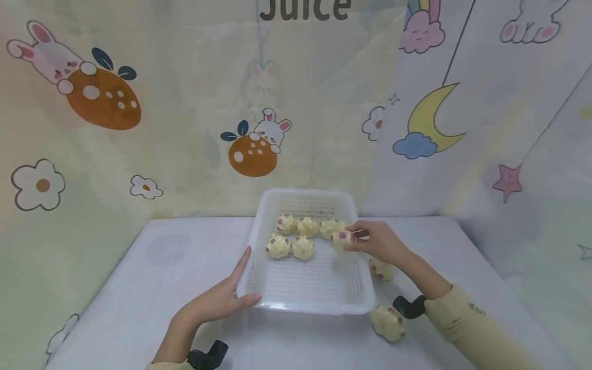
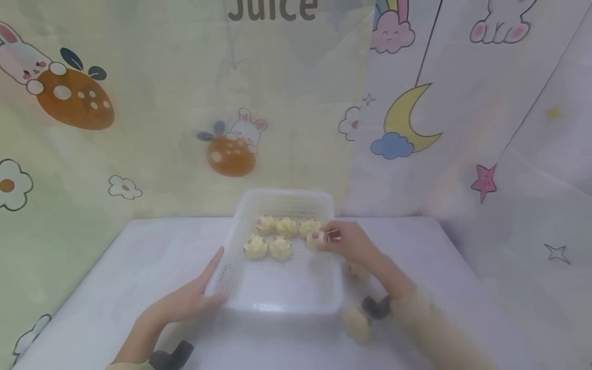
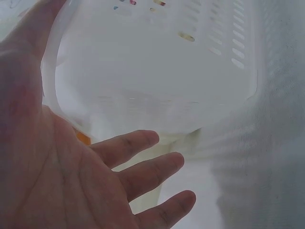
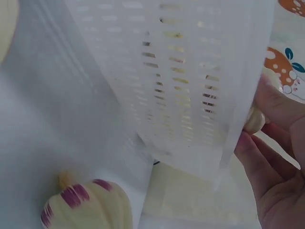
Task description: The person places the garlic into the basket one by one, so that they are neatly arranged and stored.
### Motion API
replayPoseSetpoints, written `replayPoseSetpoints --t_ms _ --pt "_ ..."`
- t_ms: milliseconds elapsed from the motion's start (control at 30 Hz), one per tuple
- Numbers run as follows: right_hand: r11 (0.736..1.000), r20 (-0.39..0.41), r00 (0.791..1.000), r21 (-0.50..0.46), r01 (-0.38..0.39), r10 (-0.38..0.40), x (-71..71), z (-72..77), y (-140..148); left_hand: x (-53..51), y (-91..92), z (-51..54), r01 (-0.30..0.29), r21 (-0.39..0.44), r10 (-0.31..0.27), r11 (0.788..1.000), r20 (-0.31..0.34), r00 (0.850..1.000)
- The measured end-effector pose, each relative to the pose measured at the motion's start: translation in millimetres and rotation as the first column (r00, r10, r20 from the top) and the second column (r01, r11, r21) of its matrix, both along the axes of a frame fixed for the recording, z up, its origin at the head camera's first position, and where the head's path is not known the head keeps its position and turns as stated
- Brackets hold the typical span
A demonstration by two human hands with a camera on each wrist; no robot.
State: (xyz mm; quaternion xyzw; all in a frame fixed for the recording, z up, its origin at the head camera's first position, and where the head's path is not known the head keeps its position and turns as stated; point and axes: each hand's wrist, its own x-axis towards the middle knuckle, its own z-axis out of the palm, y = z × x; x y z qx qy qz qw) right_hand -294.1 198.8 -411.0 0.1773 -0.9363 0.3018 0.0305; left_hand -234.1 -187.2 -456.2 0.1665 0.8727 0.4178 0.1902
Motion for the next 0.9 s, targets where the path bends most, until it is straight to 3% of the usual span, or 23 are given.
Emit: replayPoseSetpoints --t_ms 200,367,900 --pt "0.999 0.079 0.997 0.048 -0.017 0.013 -13.1 12.5 -4 -0.9 -1.5 0.8 -0.017 -0.013 0.017 1.000 -0.008 1.000" --pt "0.996 0.135 0.991 0.084 -0.017 0.006 -18.7 13.5 -10 -0.1 -1.4 -0.5 -0.023 -0.008 0.023 1.000 -0.007 1.000" --pt "0.989 0.081 0.996 0.144 0.015 -0.027 -18.4 2.6 -32 1.2 0.4 -1.0 -0.007 0.002 0.007 1.000 -0.021 1.000"
